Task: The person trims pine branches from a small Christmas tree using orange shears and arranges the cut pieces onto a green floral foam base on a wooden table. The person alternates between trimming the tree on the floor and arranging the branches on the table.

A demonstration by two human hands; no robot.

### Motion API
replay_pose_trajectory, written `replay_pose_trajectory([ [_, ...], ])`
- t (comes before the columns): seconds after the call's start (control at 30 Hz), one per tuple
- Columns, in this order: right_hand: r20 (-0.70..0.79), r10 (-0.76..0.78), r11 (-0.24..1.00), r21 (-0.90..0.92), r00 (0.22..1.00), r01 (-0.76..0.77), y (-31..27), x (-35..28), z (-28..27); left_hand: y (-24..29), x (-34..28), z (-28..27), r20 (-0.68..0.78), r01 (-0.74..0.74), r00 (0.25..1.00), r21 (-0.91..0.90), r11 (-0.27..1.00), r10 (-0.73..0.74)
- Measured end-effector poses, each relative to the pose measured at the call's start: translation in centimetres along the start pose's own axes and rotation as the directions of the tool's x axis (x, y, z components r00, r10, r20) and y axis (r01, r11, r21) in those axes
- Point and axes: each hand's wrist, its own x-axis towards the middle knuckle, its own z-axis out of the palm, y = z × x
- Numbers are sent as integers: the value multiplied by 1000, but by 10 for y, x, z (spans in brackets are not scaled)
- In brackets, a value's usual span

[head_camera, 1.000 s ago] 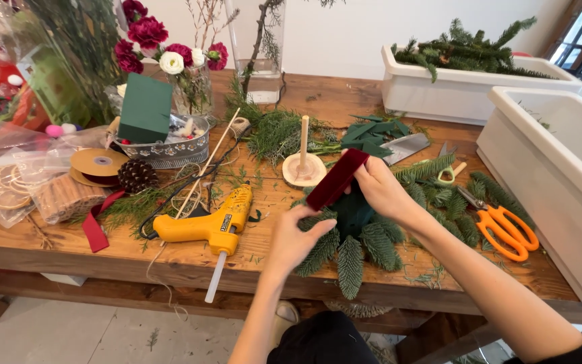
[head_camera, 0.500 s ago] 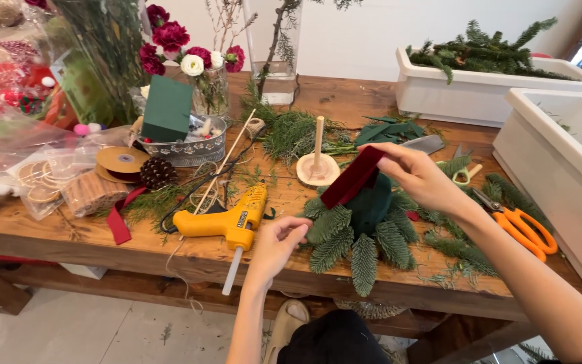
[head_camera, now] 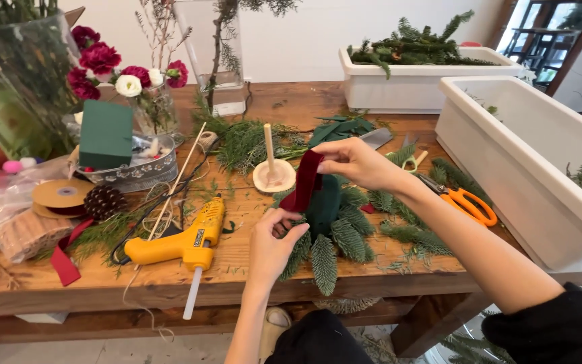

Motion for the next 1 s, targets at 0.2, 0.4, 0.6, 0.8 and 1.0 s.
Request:
replay_pose_trajectory([
  [0.2,-6,14,998,63,1000,-14,9,3,-1,17,-5,-3,-4,-40,999,155,987,41],
  [0.4,-26,12,998,65,1000,-10,9,1,1,27,-3,4,60,-98,995,400,911,81],
  [0.6,-65,0,998,59,998,3,14,-2,3,21,2,10,70,-258,964,492,831,258],
  [0.8,-99,35,997,78,994,-28,23,0,5,14,3,17,75,-323,938,544,774,339],
  [1.0,-93,40,994,109,995,-29,20,-1,4,11,3,15,68,-320,938,547,774,340],
])
